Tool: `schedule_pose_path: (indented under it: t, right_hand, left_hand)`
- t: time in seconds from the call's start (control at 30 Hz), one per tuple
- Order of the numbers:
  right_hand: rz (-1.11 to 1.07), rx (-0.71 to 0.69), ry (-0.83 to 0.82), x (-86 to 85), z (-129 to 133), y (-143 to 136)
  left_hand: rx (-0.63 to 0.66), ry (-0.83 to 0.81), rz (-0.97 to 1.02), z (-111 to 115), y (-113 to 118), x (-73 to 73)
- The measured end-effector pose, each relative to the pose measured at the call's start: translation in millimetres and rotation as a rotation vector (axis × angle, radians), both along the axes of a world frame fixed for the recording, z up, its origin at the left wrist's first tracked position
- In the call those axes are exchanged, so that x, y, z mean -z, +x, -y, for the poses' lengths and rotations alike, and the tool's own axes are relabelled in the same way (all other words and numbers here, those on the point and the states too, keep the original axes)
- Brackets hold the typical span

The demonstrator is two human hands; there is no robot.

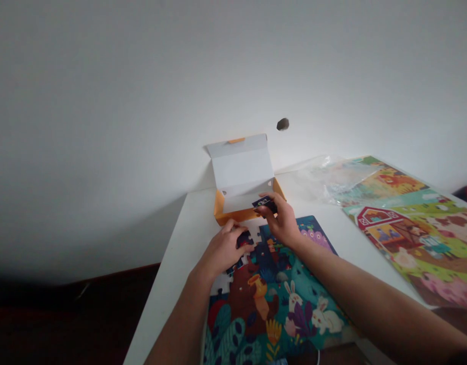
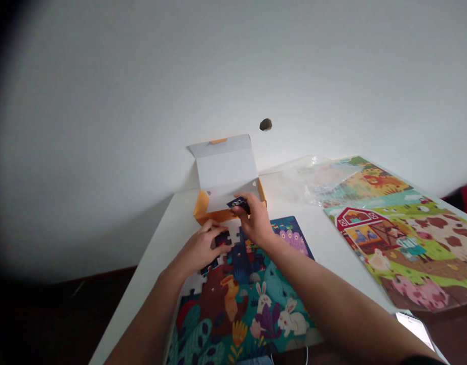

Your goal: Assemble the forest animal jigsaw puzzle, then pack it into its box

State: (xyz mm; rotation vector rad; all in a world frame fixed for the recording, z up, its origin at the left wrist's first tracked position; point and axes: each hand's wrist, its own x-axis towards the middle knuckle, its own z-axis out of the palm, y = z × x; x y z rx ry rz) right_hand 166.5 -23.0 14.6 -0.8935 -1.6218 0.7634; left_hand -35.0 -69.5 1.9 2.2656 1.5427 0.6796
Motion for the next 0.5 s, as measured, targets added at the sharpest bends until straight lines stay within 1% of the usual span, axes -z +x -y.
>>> schedule_pose_path:
  t: [0.1,0.17,0.23,0.3,0.33,0.43,0.5]
  right_hand:
    - [0.051,-0.21,-0.092,1.8,7.7,-7.2]
    - [0.101,-0.317,-0.125,3.1,11.3,-11.4]
    - [0.148,-0.337,-0.09,3.8,13.2,-14.1]
    - [0.177,-0.304,-0.041,4.3,14.2,-15.9]
    - [0.173,-0.301,-0.047,4.7,14.8,-16.7]
    - [0.081,-0.367,-0.162,6.6,17.7,-19.7]
    - [0.021,-0.378,-0.208,6.4,19.6,-20.9]
  left_hand:
    - [-0.053,-0.034,0.037,-2.7,0.8,6.3]
    - [-0.096,-0.049,0.122,-5.1,2.2,6.7]
    - [-0.153,-0.054,0.269,-7.4,3.9,4.2]
    - [-0.183,-0.046,0.443,-9.4,5.5,0.1]
    - [-0.184,-0.044,0.525,-10.2,6.2,-2.0]
    - [-0.144,-0.093,0.703,-11.6,7.7,-6.2]
    - [-0.105,-0.148,0.801,-11.6,8.0,-6.9]
